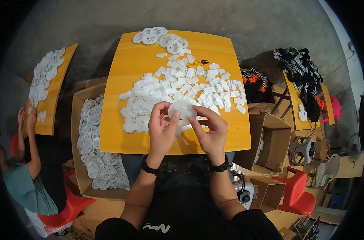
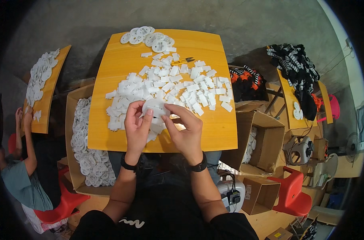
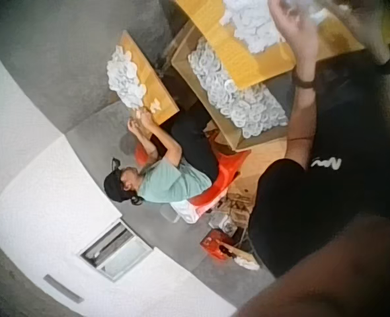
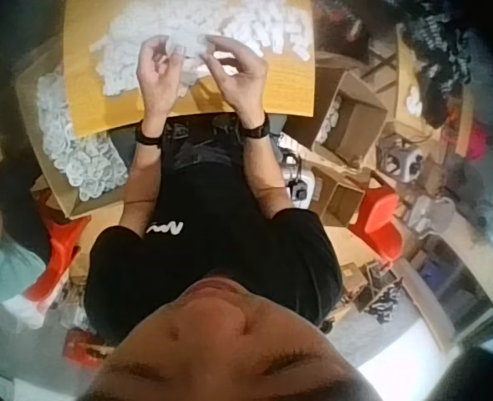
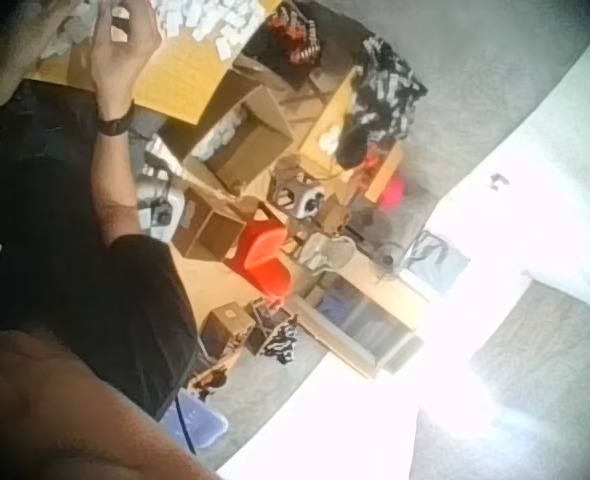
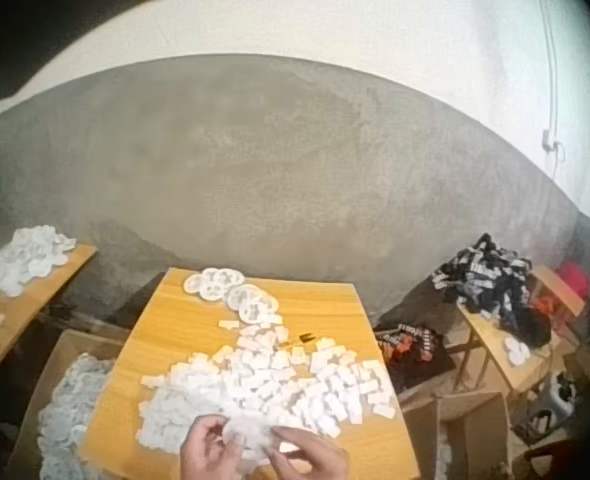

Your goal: The person assembles plastic fixtures by fitting small plastic pieces into circular bases by hand, then tosses the assembled units into a cardboard box.

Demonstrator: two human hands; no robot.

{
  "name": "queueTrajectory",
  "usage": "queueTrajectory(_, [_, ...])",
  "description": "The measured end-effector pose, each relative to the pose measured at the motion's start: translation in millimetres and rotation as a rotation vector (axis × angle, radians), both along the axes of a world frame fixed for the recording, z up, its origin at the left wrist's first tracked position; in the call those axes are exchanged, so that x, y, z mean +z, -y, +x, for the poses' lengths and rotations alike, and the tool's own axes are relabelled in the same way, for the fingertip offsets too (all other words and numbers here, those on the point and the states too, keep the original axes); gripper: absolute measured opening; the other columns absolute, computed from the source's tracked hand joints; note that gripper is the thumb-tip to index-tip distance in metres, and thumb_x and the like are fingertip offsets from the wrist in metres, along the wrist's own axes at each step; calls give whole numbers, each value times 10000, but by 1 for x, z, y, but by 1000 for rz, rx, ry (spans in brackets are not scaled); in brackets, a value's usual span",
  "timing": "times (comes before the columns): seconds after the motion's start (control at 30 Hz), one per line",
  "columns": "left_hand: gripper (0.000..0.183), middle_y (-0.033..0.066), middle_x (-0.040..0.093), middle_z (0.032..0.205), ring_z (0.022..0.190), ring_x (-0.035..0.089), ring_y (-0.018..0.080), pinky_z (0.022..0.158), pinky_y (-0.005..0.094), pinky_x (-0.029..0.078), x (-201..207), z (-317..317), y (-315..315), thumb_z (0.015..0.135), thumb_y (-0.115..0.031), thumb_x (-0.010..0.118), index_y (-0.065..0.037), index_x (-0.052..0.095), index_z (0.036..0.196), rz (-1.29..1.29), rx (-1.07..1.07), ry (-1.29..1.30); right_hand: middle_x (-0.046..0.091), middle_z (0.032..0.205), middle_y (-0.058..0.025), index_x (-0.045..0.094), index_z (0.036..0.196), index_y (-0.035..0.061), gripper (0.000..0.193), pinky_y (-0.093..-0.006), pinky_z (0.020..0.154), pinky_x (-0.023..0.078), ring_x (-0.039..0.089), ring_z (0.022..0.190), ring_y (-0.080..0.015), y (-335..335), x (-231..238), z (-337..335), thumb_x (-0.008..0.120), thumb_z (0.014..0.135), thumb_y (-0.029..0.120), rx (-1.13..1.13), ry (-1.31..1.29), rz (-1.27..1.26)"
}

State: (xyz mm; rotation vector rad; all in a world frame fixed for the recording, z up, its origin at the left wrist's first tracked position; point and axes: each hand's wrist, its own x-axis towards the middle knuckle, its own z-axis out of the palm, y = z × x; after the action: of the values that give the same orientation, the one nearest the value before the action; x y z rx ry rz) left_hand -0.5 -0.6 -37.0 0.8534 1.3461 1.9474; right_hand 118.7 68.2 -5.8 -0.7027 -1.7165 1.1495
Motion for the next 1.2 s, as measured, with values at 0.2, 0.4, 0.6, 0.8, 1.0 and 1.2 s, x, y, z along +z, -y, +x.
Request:
queueTrajectory(0.2, [285, 61, 560, 1061, 1023, 553, 132, 884, 268, 476, 11, -4, 5, 925, -67, 624, 9, 505, 1173, 44, -85, 89, 686, 1036, -126, 682, 1059, -9, 261, -262, 747, 568, 664, 927, -156, -2, 2, 1, 705, 802, -46, 76, -83, -158])
queueTrajectory(0.4, [230, 92, 519, 1167, 1076, 531, 150, 932, 296, 463, 11, -3, 4, 912, -13, 608, 2, 529, 1128, 147, -97, 7, 681, 1022, -114, 709, 1004, 9, 223, -259, 752, 550, 666, 905, -170, -5, 3, 6, 700, 789, -53, 136, 1, -30])
queueTrajectory(0.6, [189, 100, 508, 1186, 1085, 523, 177, 939, 294, 439, 4, -9, 4, 881, 16, 631, -4, 559, 1055, 223, -164, -89, 682, 1000, -117, 705, 961, 3, 207, -266, 759, 532, 667, 882, -184, -3, 5, 6, 708, 765, -63, 154, 6, -2])
queueTrajectory(0.8, [132, 112, 521, 1160, 1063, 521, 197, 906, 294, 438, 13, -9, 10, 848, 7, 673, -19, 592, 950, 162, -18, -332, 689, 987, -121, 673, 864, 7, 169, -303, 784, 517, 667, 902, -226, -4, 3, 8, 725, 723, -70, 120, -50, 105])
queueTrajectory(1.0, [147, 114, 532, 1147, 1039, 531, 206, 887, 297, 446, 13, -10, 12, 820, 22, 692, -28, 605, 928, 194, 10, -383, 690, 988, -121, 666, 843, 10, 172, -310, 792, 512, 665, 916, -230, -5, 6, 9, 724, 705, -73, 150, -52, 140])
queueTrajectory(1.2, [142, 111, 533, 1140, 1035, 530, 207, 885, 296, 448, 14, -9, 12, 822, 26, 688, -29, 606, 924, 194, -2, -366, 691, 979, -116, 670, 830, 11, 158, -308, 786, 514, 665, 909, -230, -6, 6, 10, 729, 706, -67, 157, -37, 136])
